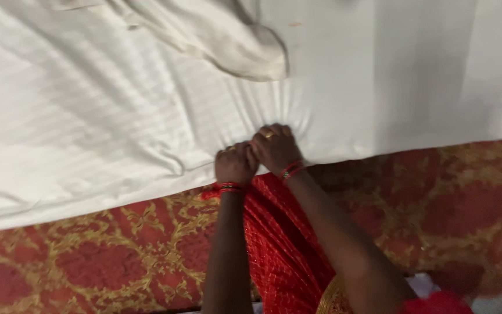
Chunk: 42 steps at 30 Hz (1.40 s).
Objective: The person spreads and tucks a white sheet over a mattress with their hands, smoothing the surface and pulling it tight along the edges.
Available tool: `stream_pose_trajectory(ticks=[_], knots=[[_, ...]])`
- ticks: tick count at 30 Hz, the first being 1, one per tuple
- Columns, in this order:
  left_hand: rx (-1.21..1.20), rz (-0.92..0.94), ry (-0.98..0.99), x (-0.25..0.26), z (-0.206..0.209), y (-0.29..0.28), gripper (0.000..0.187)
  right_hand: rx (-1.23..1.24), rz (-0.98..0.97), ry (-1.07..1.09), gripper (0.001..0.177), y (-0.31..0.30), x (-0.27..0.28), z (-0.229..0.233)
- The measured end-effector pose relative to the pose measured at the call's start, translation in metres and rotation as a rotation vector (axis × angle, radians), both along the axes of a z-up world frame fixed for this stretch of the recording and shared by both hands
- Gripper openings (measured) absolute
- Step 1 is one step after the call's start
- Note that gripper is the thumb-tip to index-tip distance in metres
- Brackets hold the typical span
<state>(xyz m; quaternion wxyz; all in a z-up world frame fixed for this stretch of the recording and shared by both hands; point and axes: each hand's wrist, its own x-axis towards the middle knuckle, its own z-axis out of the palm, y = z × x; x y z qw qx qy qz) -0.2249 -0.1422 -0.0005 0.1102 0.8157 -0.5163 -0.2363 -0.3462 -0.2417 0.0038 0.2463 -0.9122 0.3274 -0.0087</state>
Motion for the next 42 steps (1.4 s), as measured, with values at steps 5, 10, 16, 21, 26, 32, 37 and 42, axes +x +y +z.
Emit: stream_pose_trajectory(ticks=[5, 10, 16, 21, 26, 32, 37, 42], knots=[[-0.09, 0.008, -0.036, 0.0, 0.005, -0.003, 0.021, 0.001, 0.034, 0.031, 0.017, -0.005, -0.002, 0.004], [-0.019, 0.011, -0.058, -0.003, -0.001, -0.001, 0.021, -0.043, 0.033, 0.022, 0.018, -0.007, 0.0, 0.007], [-0.142, 0.031, -0.134, -0.007, 0.0, -0.003, 0.021, 0.166, 0.108, -0.029, 0.016, -0.025, -0.014, 0.023], [-0.095, 0.023, -0.128, -0.011, 0.003, -0.003, 0.02, 0.364, 0.054, -0.203, 0.033, -0.079, -0.119, 0.02], [-0.071, 0.041, -0.159, -0.013, 0.007, -0.009, 0.021, -0.048, 0.124, -0.01, 0.028, -0.157, -0.236, 0.038], [-0.118, 0.047, -0.157, -0.015, 0.005, -0.013, 0.022, 0.017, 0.184, 0.037, 0.01, -0.149, -0.274, 0.003], [-0.128, 0.013, -0.256, -0.02, -0.002, -0.003, 0.02, 0.16, 0.169, 0.027, 0.008, -0.149, -0.288, -0.009], [0.376, 0.081, -0.011, -0.083, -0.021, -0.035, 0.026, 0.119, 0.106, -0.106, 0.007, -0.15, -0.282, 0.003]])
